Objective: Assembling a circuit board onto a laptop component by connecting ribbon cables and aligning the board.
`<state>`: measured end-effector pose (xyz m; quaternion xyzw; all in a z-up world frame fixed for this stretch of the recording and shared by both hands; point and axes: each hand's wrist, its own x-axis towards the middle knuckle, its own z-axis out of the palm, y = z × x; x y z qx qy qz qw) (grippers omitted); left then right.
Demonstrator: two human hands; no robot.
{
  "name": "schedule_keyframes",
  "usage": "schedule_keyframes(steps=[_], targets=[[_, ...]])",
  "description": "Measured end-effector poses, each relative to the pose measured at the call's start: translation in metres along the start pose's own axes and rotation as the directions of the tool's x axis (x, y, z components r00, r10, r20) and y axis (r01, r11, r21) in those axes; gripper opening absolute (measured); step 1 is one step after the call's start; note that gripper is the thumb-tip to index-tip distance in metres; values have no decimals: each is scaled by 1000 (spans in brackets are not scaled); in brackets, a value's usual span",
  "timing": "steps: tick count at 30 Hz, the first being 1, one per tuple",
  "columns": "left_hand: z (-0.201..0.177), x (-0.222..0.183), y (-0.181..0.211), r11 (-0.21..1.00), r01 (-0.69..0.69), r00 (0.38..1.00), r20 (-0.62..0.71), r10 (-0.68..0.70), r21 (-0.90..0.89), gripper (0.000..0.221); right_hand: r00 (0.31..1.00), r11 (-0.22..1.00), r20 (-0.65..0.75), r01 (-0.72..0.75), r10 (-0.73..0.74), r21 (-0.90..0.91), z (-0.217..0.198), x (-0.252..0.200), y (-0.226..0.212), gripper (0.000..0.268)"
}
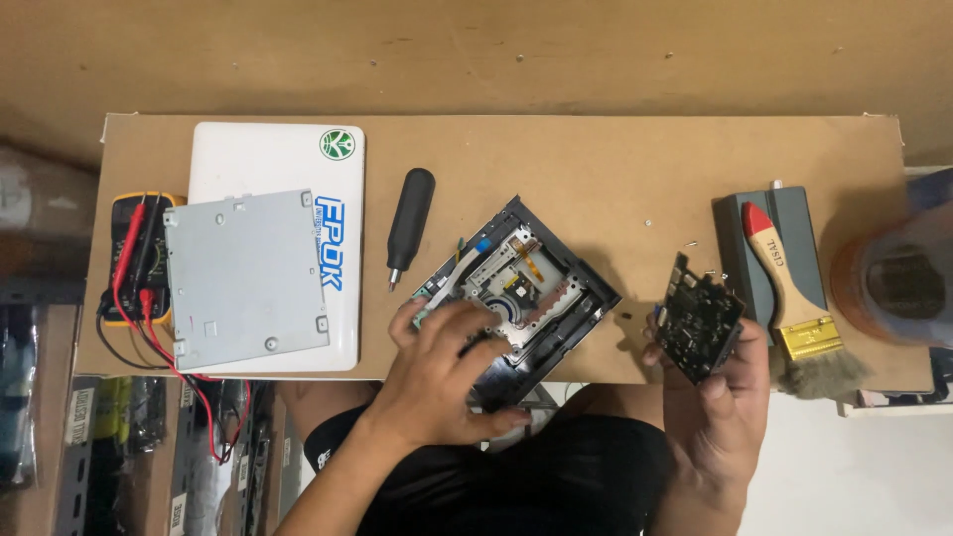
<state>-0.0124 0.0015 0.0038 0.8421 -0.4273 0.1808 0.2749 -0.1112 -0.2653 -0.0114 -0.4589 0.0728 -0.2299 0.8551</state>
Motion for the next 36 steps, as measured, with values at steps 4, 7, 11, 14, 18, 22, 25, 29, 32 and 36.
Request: schedule_keyframes(steps=[4, 7, 11, 14, 18, 22, 25, 29, 32, 36], targets=[[-16, 6, 37, 919, 385, 923, -51, -382, 86, 98, 1000, 1000, -11, 17, -16, 20, -9, -11, 2, 66], [-22, 8, 47, 839, 501, 848, 71, -524, 211, 143, 998, 999, -45, 32, -33, -21, -9, -18, 5, 71], [-32, 21, 39, 814, 523, 771, 265, -579, 255, 142, 1000, 1000, 3, 22, -22, 7, -6, -28, 9, 64], [-45, 35, 24, 847, 507, 734, 436, -521, 160, 141, 999, 1000, 53, -5, 4, 8, -2, -37, 9, 67], [-55, 50, -9, 868, 481, 728, 607, -319, -122, 142, 997, 999, 77, -26, 23, 33, -1, -48, 14, 63], [-58, 61, -28, 847, 489, 728, 632, -265, -208, 139, 997, 998, 60, -55, 53, 38, -6, -56, 19, 67], [-60, 67, -33, 851, 468, 729, 649, -218, -240, 140, 999, 998, 34, -33, 35, -47, -10, -62, 20, 66], [-64, 74, -31, 823, 532, 706, 641, -300, -200, 119, 996, 990, 81, -14, 25, -140, -19, -64, 19, 64], [-56, 72, -38, 864, 460, 818, 477, -322, -206, 81, 996, 983, 91, 21, -4, -185, -21, -62, 14, 60], [-46, 78, -36, 895, 393, 913, 206, -353, -210, 47, 979, 940, 168, 164, -117, -298, -27, -54, 8, 59]])
